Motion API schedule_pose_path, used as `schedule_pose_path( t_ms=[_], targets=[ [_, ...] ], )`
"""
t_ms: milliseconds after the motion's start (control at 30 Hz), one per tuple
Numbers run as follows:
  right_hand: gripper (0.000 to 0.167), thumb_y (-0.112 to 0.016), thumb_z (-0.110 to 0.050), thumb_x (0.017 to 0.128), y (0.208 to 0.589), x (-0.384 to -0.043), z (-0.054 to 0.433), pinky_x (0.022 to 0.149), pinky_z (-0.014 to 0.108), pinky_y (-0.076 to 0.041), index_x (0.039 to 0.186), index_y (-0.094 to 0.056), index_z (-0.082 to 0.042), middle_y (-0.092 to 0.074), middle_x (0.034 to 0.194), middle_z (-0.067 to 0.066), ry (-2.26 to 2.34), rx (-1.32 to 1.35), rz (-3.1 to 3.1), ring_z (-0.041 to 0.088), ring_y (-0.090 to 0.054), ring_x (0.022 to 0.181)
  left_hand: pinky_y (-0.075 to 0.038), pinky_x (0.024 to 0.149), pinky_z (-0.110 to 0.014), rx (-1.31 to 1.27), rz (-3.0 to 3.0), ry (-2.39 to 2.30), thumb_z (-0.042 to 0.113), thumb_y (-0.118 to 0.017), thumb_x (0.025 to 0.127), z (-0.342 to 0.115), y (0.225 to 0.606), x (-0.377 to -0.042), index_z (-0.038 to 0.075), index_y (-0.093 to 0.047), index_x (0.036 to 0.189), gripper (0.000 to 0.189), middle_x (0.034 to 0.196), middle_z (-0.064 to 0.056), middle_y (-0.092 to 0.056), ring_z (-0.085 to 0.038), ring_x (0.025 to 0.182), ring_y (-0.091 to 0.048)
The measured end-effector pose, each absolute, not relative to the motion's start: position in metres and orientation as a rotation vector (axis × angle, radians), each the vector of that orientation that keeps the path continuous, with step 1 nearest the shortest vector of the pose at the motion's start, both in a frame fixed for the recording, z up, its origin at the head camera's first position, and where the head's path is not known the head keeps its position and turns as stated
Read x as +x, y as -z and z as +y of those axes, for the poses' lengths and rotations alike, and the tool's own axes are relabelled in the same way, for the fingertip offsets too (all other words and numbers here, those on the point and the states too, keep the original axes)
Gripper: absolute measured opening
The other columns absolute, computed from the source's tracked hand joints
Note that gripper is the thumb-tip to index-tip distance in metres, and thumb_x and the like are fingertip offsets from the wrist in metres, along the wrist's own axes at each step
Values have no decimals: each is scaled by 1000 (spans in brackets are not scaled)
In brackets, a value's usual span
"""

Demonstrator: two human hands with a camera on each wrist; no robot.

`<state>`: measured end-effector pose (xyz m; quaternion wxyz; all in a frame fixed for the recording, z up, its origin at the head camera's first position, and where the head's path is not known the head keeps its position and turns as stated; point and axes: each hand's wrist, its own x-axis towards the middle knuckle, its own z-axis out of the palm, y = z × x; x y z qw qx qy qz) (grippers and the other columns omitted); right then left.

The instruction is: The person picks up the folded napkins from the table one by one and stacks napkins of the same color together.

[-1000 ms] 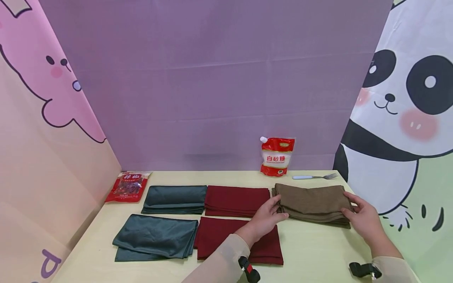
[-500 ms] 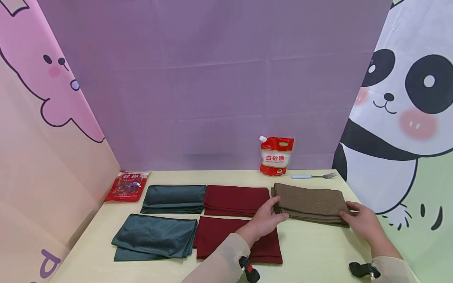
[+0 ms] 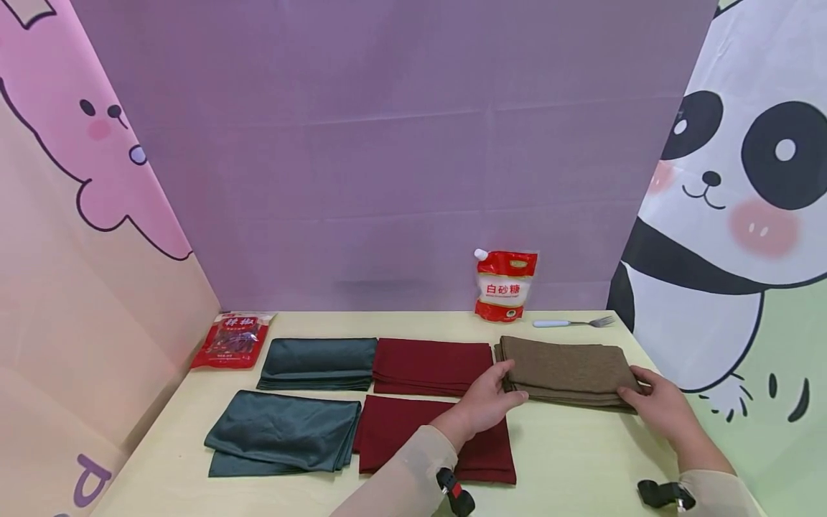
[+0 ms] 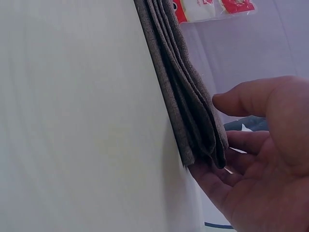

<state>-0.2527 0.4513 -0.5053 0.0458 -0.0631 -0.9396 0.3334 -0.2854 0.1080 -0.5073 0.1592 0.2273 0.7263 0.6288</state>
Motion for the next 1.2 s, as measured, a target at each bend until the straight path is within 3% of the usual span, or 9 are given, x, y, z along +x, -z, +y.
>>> schedule_pose_path(
  t_ms=[233, 500, 700, 733, 833, 967, 1100, 1200],
  targets=[
    [70, -59, -23, 107, 504, -251, 451, 94, 60, -53, 151, -28, 21, -39, 145, 49, -1043, -166, -2877, 61, -51, 126, -30, 124, -44, 663, 2070, -1789, 19, -65, 104, 106, 504, -283, 5, -35, 161, 66, 167, -7, -34, -31, 155, -30],
    [68, -56, -29, 108, 500, -246, 449, 100, 65, -48, 149, -34, 20, -39, 147, 45, -1028, -200, -2806, 62, -47, 130, -42, 116, -46, 625, 2108, -1761, 26, -67, 103, 103, 501, -281, 14, -36, 162, 67, 165, -2, -35, -31, 150, -36],
    [59, -55, -27, 108, 496, -244, 447, 98, 66, -46, 148, -43, 14, -47, 143, 44, -991, -246, -2682, 63, -50, 127, -34, 122, -46, 700, 2173, -1756, 25, -66, 104, 99, 500, -281, 15, -37, 161, 65, 164, -1, -36, -28, 153, -33],
    [58, -56, -28, 108, 495, -244, 445, 97, 64, -48, 147, -45, 13, -48, 142, 43, -984, -246, -2662, 61, -51, 126, -33, 123, -45, 717, 2189, -1752, 25, -66, 104, 98, 500, -282, 16, -37, 161, 64, 163, -1, -37, -26, 153, -32],
    [56, -60, -28, 106, 489, -245, 436, 97, 35, -54, 145, -51, 11, -54, 140, 39, -976, -216, -2596, 51, -57, 124, -33, 123, -43, 768, 2246, -1728, 23, -65, 105, 92, 499, -282, 18, -38, 160, 62, 161, 1, -38, -23, 152, -33],
    [51, -65, -26, 104, 481, -244, 418, 79, 4, -43, 141, -56, 9, -61, 136, 33, -966, -144, -2535, 42, -60, 119, -36, 121, -47, 808, 2323, -1703, 23, -64, 105, 83, 499, -282, 22, -39, 159, 60, 159, 6, -39, -18, 150, -36],
    [52, -64, -27, 106, 473, -242, 398, 76, 4, -42, 143, -54, 7, -60, 137, 32, -1015, -104, -2536, 44, -59, 121, -37, 119, -53, 810, 2346, -1728, 23, -64, 105, 71, 497, -281, 26, -41, 158, 58, 158, 8, -40, -14, 148, -37],
    [51, -64, -29, 106, 470, -241, 383, 77, 4, -43, 144, -55, 4, -62, 136, 28, -1055, -67, -2542, 23, -63, 116, -39, 118, -53, 804, 2367, -1741, 23, -64, 106, 61, 495, -280, 29, -43, 156, 55, 156, 9, -43, -12, 146, -39]
  ],
)
